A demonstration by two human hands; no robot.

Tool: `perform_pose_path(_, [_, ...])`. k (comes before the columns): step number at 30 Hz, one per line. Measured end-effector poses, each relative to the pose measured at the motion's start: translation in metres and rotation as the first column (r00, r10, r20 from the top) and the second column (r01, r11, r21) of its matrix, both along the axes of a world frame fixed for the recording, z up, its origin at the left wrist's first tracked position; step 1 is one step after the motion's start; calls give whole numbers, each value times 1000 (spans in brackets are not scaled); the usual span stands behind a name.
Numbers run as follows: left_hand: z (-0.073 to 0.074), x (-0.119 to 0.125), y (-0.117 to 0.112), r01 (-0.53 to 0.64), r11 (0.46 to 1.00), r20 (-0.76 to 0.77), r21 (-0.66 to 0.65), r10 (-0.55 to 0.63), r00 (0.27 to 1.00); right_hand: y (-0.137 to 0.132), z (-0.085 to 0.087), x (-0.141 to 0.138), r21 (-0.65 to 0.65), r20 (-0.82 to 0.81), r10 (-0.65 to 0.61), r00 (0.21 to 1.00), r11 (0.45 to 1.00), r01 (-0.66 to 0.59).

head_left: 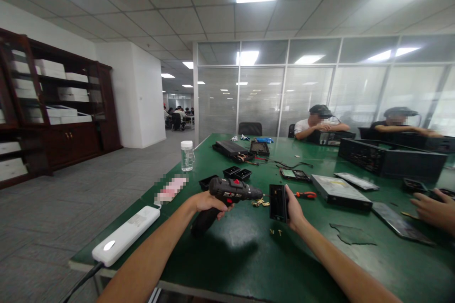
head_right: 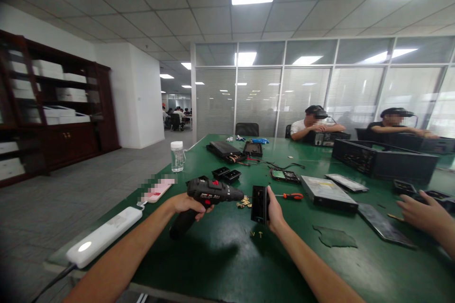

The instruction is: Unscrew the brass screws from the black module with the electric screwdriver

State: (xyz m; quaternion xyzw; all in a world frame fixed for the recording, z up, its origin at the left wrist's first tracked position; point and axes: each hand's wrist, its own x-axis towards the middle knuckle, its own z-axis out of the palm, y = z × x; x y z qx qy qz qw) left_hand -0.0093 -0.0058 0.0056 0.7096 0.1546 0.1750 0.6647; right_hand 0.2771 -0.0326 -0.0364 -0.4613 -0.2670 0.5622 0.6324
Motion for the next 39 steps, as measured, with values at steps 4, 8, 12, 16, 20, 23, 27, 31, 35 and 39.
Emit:
perform_pose_path(4, [1,0,0,-12,1000,-16,7,12,1000,-1,1,-1,6,-5,2,1000,1000,-2])
perform_pose_path(8, [1,-1,0,-18,1000,-23,-2,18,1000,-1,1,-1,12,-6,3,1000,1000,-3])
perform_pose_path(12, [0,-1,1,-23,1000,-25,-8,23,999,0,0,1,9,-5,5,1000,1000,-5])
perform_pose_path(16, [-1,-1,2,-11,1000,-18,-9,11,1000,2,-3,2,12,4,9,1000,1000,-9])
perform_pose_path(20, [-1,-1,2,1,1000,-8,-4,-1,1000,1,-2,1,25,-1,0,1000,1000,0])
perform_pose_path(23, [-1,-1,2,-13,1000,-18,-6,13,1000,0,0,0,25,-3,3,1000,1000,-2])
perform_pose_path(27, [-1,-1,2,-20,1000,-26,-3,20,999,-1,1,-1,14,-3,6,1000,1000,-6])
perform_pose_path(31, [0,-1,1,-16,1000,-20,1,16,1000,0,0,0,4,-2,3,1000,1000,-3])
perform_pose_path(35, [-1,-1,1,-22,1000,-19,4,22,1000,1,-1,1,1,8,1,1000,1000,-1])
perform_pose_path(39, [-2,-1,2,-28,1000,-16,5,28,999,1,-1,1,12,1,2,1000,1000,-2])
